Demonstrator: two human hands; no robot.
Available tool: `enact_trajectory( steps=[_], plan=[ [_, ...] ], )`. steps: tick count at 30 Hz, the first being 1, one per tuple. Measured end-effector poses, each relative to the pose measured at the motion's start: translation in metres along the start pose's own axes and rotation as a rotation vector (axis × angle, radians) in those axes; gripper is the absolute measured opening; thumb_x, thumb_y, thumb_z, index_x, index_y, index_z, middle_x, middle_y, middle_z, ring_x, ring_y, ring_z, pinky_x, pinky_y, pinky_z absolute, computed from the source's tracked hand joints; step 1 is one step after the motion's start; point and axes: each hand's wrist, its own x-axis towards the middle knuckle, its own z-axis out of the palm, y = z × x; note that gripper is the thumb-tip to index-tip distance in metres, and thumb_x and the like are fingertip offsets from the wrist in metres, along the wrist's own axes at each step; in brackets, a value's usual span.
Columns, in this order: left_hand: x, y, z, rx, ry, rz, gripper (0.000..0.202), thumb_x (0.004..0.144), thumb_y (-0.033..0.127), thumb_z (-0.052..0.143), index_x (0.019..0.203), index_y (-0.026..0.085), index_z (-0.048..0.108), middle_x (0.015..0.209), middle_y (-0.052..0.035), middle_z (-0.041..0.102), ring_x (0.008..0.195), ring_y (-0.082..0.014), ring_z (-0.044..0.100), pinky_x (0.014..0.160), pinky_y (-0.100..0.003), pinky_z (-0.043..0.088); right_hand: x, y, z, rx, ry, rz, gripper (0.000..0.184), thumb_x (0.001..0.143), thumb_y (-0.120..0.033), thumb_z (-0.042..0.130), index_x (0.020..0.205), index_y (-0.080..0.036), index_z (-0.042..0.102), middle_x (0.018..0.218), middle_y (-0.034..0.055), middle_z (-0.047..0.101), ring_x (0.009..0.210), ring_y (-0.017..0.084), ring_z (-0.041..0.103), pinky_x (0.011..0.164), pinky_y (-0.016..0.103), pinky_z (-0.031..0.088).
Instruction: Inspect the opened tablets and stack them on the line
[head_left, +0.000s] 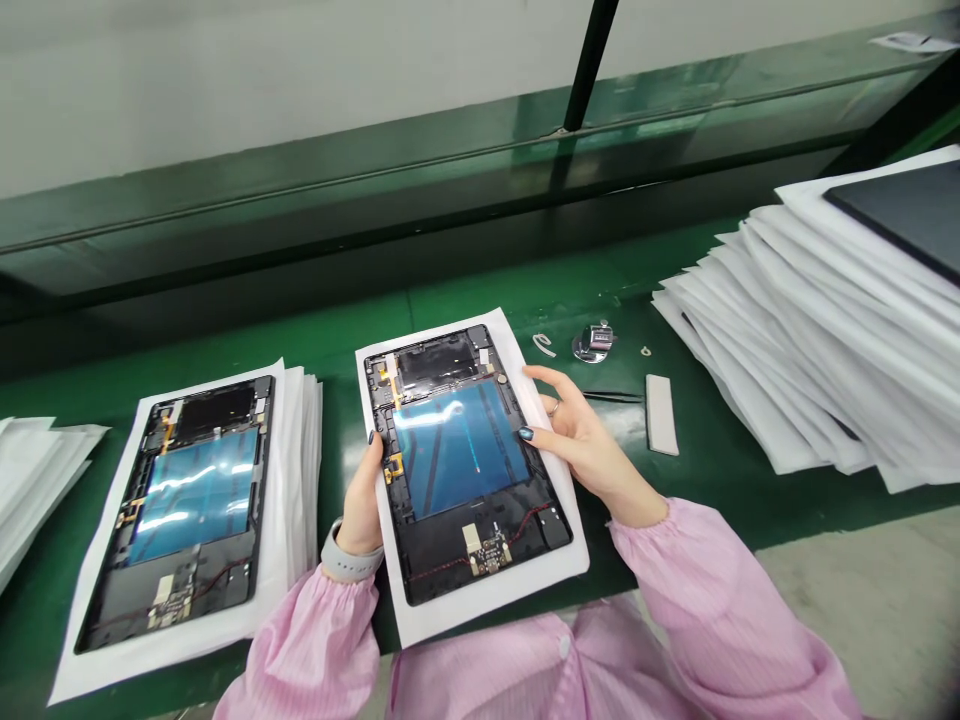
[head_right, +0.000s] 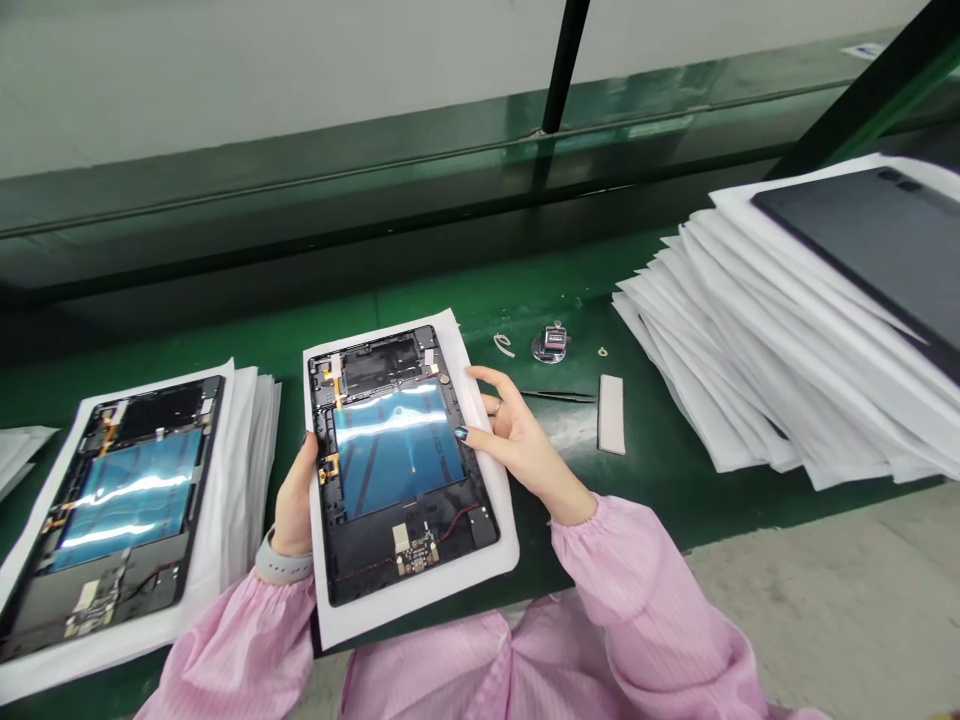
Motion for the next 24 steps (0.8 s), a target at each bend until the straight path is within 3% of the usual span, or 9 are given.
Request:
enact_trajectory(
  steps=[4,6,8,11,16,24],
  plan=[
    [-0.001,0.0,0.001,-0.007,-0.014,-0.054,0.045,0.074,0.055,0.076,0.101,0.019,0.077,0.093,-0.0063,0.081,0.107,-0.0329,0.071,0.097,-0.043,0.056,0.001,-0.002,-0.002,0.084,0.054,0.044,0.087,0.07,-0.019,0.082,0.142,-0.033,0.037,0.097,-0.0013,0.07,0.077,0.016,0.067,0.068,0.027,0.057],
    [-0.002,-0.001,0.0,-0.017,-0.005,-0.067,0.042,0.076,0.053,0.075,0.102,0.019,0.077,0.094,-0.0064,0.081,0.106,-0.032,0.072,0.097,-0.042,0.056,0.001,-0.004,-0.003,0.099,0.048,0.095,0.076,0.069,-0.02,0.082,0.136,-0.029,0.048,0.092,-0.0013,0.072,0.074,0.016,0.067,0.065,0.025,0.056],
    [-0.002,-0.001,-0.001,-0.025,0.012,-0.089,0.038,0.081,0.052,0.07,0.1,0.021,0.078,0.094,-0.0054,0.081,0.106,-0.0305,0.072,0.098,-0.041,0.055,0.001,-0.006,-0.003,0.1,0.019,0.144,0.051,0.071,-0.023,0.082,0.118,-0.023,0.065,0.085,-0.0004,0.073,0.069,0.015,0.067,0.062,0.023,0.055],
    [-0.003,-0.002,0.0,-0.041,0.022,-0.102,0.038,0.087,0.053,0.061,0.098,0.021,0.078,0.096,-0.005,0.081,0.112,-0.0292,0.069,0.102,-0.04,0.052,-0.001,-0.007,-0.003,0.092,0.004,0.157,0.026,0.071,-0.026,0.084,0.095,-0.019,0.075,0.079,-0.0002,0.073,0.064,0.012,0.065,0.059,0.02,0.053],
    [-0.005,0.0,0.004,-0.062,-0.013,-0.059,0.038,0.089,0.052,0.057,0.099,0.022,0.078,0.107,-0.0059,0.079,0.124,-0.0296,0.061,0.108,-0.041,0.047,-0.003,-0.008,-0.001,0.086,0.036,0.12,0.029,0.067,-0.026,0.088,0.095,-0.023,0.078,0.082,-0.0015,0.075,0.067,0.012,0.067,0.062,0.019,0.055],
    [-0.005,-0.001,0.007,-0.112,-0.067,-0.037,0.032,0.089,0.046,0.06,0.092,0.022,0.081,0.095,-0.0041,0.081,0.119,-0.0299,0.065,0.108,-0.042,0.047,-0.007,-0.012,0.001,0.049,0.008,0.085,0.033,0.066,-0.035,0.09,0.096,-0.027,0.078,0.08,-0.002,0.074,0.065,0.012,0.064,0.06,0.02,0.054]
  ],
)
